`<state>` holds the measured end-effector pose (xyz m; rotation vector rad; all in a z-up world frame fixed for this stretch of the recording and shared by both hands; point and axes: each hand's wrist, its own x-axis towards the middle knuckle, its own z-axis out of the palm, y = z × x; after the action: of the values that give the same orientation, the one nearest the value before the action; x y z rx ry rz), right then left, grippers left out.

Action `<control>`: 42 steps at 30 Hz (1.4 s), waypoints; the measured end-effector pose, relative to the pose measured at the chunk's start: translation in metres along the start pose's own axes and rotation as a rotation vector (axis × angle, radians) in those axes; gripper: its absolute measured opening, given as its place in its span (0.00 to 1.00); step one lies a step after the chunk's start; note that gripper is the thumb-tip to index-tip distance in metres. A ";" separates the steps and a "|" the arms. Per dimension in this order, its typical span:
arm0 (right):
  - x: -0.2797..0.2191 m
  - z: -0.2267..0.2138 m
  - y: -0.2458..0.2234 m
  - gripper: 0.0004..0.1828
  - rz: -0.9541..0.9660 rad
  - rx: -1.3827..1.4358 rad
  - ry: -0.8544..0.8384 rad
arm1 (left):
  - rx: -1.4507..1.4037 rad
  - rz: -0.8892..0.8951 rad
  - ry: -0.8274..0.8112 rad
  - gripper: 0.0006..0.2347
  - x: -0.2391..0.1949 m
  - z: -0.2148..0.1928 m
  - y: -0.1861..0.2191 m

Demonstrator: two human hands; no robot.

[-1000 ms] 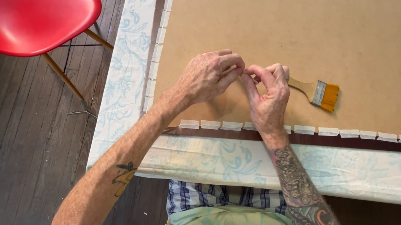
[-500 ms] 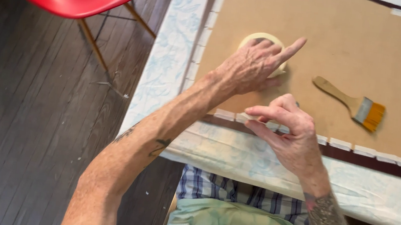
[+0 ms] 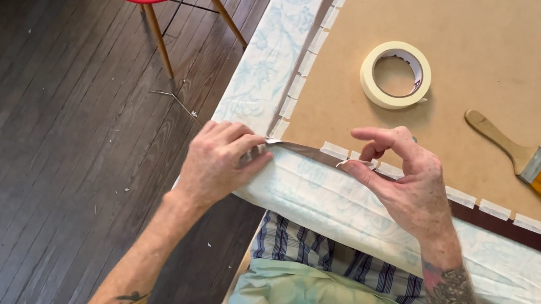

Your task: Applying and smoothing masking tape along the edges of a large board using a hand tool.

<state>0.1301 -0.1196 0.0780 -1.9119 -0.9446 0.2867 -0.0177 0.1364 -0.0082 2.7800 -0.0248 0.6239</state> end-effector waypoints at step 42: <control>0.052 0.033 0.010 0.18 0.210 0.050 -0.214 | -0.702 -0.436 0.100 0.14 0.029 -0.003 0.016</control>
<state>0.1516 -0.0638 0.0622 -1.9636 -0.8652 0.6437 0.0062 0.1227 0.0109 1.9869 0.3126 0.5093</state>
